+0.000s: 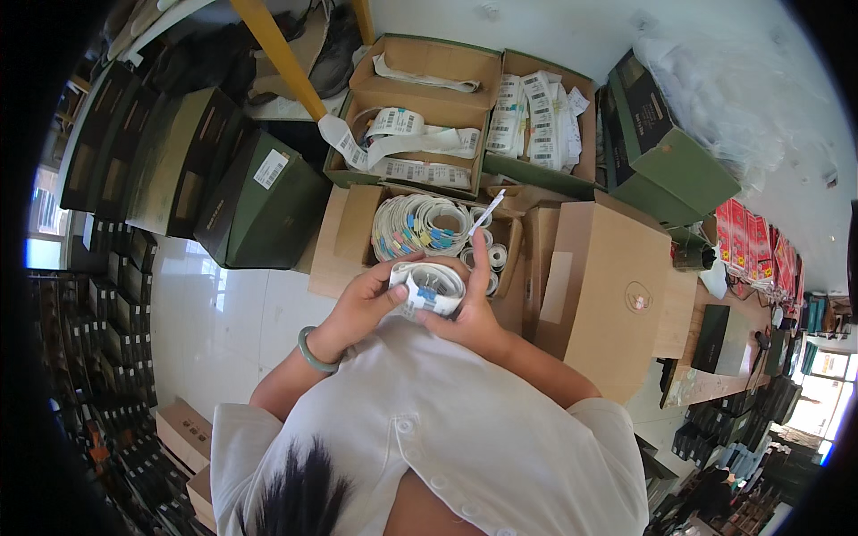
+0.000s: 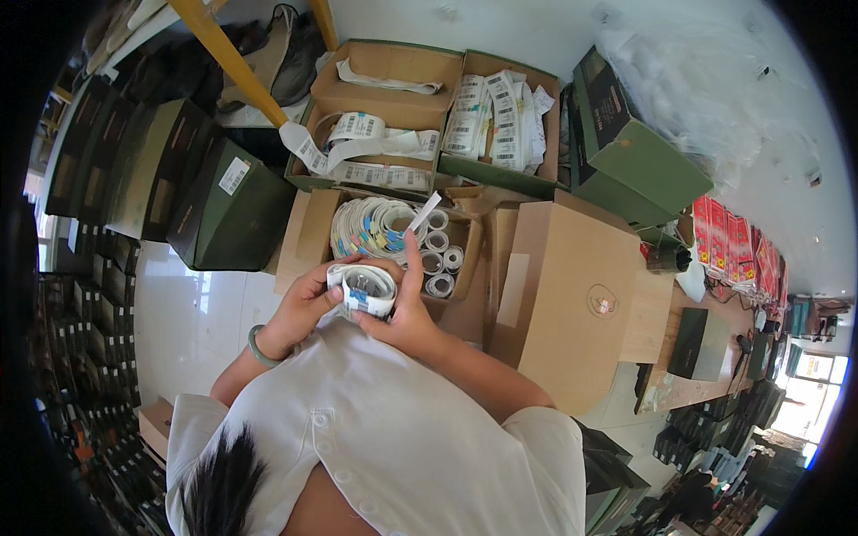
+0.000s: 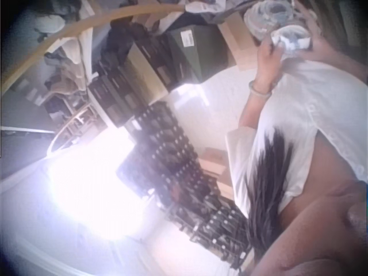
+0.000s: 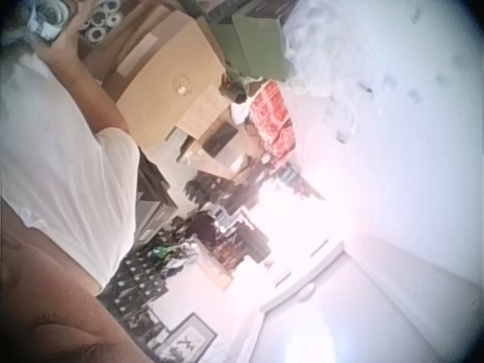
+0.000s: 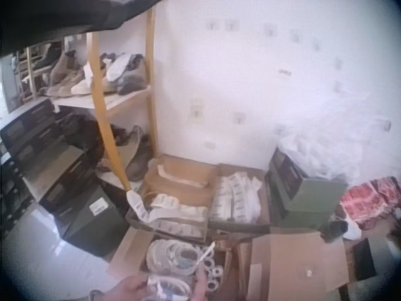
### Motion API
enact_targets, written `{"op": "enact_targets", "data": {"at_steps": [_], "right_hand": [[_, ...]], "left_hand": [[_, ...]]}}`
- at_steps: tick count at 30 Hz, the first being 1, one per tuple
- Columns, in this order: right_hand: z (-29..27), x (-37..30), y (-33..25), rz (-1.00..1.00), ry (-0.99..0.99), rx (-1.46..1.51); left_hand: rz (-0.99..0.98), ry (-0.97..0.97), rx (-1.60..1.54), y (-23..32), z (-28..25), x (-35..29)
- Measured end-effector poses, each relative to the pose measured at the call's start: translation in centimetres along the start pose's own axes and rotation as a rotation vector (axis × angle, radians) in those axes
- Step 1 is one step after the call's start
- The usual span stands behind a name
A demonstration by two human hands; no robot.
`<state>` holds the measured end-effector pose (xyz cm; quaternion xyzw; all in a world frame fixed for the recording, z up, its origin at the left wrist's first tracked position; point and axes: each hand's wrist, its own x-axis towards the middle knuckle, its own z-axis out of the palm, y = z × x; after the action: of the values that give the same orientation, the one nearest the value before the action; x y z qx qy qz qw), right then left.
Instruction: The person selects shipping labels from a box, places them on green shoe boxes, and packs shoes into the boxes with tissue paper and red cards. They then seal the boxes using a heat gun and stack them on a table.
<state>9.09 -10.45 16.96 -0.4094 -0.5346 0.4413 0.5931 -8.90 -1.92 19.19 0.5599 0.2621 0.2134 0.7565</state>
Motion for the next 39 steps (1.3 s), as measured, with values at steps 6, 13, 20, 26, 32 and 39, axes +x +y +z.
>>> {"op": "enact_targets", "data": {"at_steps": [6,13,20,26,32,39], "right_hand": [[0.6,0.3,-0.1,-0.078,-0.068,-0.075],[1.0,0.3,0.7,-0.052,0.139,-0.181],[1.8,1.2,0.3,0.042,0.489,-0.04],[1.4,1.4,1.1,-0.038,0.456,-0.09],[0.7,1.6,0.0,0.038,0.373,-0.01],[-5.9,-0.3,-4.3,0.281,-0.01,-0.25]], "left_hand": [[-0.111,0.051,-0.045,-0.2,0.5,0.0],[-0.083,0.246,0.218,-0.8,1.7,1.2],[0.072,0.16,0.486,1.4,2.9,0.7],[0.132,-0.004,0.585,2.0,3.2,1.6],[0.044,-0.005,0.511,0.8,2.5,2.5],[0.013,-0.391,0.678,-1.8,1.8,4.5]]}}
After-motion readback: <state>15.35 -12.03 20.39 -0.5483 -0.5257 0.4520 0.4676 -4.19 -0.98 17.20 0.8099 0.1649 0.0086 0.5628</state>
